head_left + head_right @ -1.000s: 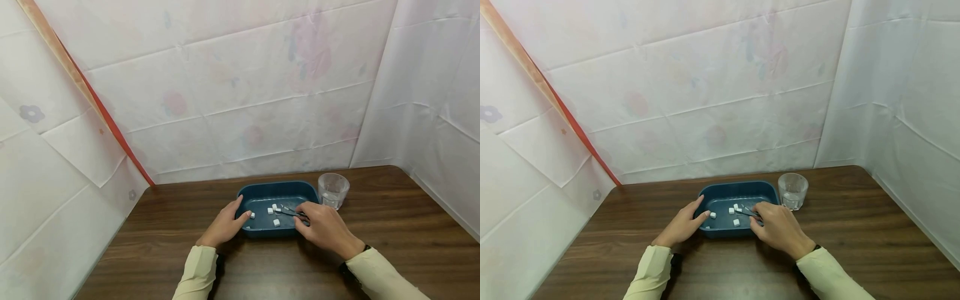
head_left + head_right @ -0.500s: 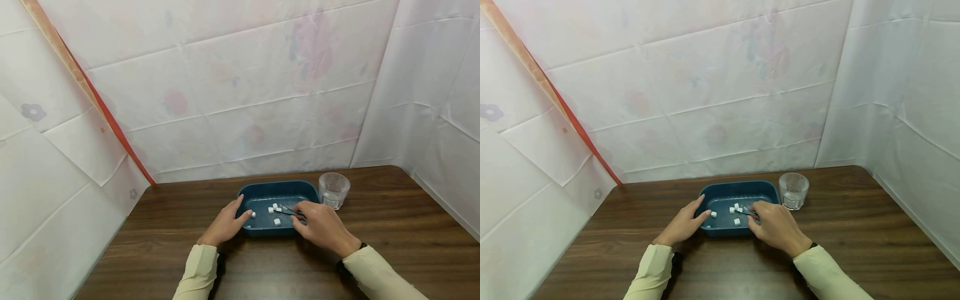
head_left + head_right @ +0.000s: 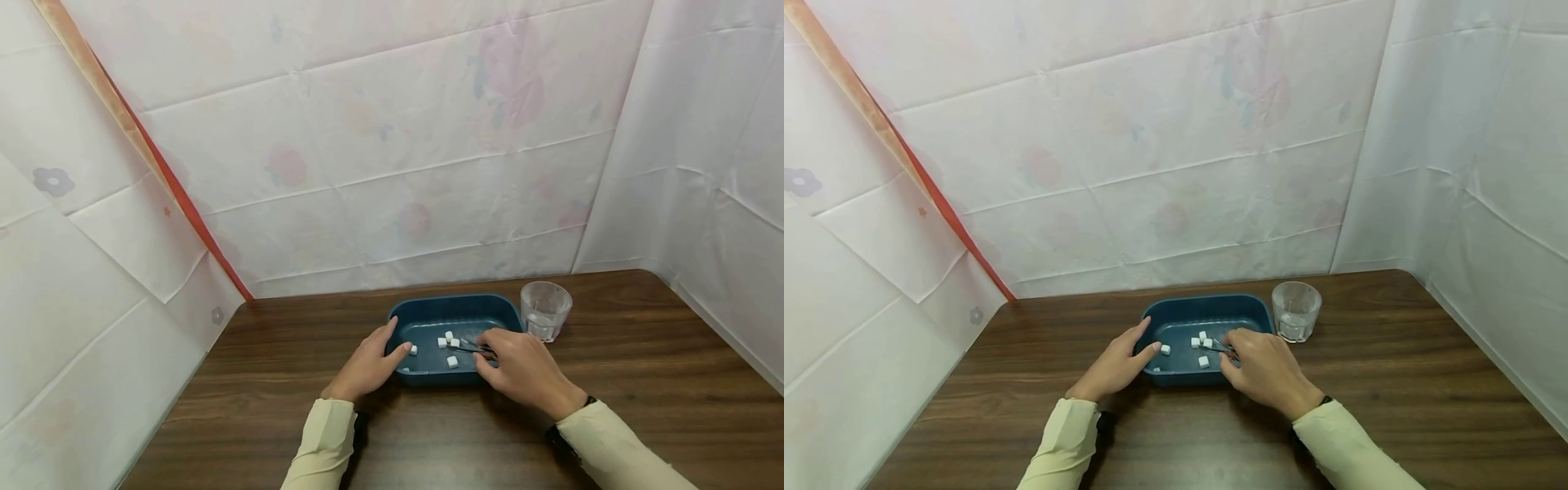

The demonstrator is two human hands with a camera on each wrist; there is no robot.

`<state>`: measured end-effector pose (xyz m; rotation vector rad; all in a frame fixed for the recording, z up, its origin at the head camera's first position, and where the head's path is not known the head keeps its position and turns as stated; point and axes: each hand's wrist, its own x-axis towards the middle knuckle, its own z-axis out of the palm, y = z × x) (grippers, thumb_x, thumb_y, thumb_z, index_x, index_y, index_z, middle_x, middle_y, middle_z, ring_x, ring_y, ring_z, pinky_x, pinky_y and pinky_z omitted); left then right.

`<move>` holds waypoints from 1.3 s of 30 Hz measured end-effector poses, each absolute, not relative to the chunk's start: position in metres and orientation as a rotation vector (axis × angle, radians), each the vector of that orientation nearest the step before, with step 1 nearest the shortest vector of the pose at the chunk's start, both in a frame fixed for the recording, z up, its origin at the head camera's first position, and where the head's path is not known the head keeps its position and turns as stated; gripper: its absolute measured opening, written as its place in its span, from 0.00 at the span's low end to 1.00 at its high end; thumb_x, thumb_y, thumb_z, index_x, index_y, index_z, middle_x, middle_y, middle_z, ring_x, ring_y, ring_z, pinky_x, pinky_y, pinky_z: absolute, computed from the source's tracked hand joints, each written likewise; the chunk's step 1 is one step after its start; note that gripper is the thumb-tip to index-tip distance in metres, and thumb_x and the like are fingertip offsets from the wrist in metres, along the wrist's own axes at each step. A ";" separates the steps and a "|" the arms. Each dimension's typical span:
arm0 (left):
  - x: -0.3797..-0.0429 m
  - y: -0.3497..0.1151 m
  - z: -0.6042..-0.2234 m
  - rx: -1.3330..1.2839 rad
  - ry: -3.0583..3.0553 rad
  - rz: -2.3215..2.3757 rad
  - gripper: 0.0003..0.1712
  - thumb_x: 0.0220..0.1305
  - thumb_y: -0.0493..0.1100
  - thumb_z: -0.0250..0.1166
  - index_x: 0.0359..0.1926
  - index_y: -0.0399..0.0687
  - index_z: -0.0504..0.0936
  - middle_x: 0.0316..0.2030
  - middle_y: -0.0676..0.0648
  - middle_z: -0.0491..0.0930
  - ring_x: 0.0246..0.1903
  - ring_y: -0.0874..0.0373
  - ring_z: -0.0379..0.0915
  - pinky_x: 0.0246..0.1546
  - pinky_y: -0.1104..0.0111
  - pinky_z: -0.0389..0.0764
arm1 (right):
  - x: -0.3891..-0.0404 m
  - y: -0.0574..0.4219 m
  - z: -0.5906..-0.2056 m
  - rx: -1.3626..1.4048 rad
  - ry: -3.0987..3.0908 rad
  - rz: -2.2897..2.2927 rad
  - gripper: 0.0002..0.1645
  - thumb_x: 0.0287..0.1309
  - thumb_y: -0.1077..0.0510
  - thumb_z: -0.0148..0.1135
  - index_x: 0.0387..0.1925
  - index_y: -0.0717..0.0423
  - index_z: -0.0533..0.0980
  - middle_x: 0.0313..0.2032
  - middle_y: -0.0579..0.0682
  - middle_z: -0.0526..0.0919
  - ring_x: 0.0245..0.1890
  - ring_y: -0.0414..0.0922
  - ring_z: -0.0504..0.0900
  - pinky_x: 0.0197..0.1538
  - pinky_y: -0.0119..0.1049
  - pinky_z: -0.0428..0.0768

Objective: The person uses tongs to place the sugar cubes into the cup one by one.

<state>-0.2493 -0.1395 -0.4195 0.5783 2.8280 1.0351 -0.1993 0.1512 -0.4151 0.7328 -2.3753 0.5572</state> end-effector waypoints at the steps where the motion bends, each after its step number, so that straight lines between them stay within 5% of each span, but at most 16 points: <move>1: -0.249 -0.139 -0.420 0.578 2.831 1.035 0.44 0.72 0.64 0.56 0.79 0.47 0.55 0.74 0.43 0.59 0.73 0.46 0.55 0.69 0.47 0.60 | -0.199 0.151 -0.415 0.731 -2.379 0.557 0.08 0.52 0.57 0.73 0.32 0.52 0.80 0.27 0.38 0.79 0.21 0.29 0.68 0.22 0.26 0.69; 39: -0.249 -0.139 -0.419 0.556 2.825 1.031 0.44 0.72 0.66 0.55 0.79 0.49 0.55 0.75 0.44 0.58 0.73 0.46 0.54 0.69 0.47 0.60 | -0.199 0.149 -0.414 0.688 -2.440 0.543 0.08 0.53 0.57 0.73 0.33 0.54 0.82 0.27 0.41 0.80 0.21 0.31 0.69 0.22 0.27 0.70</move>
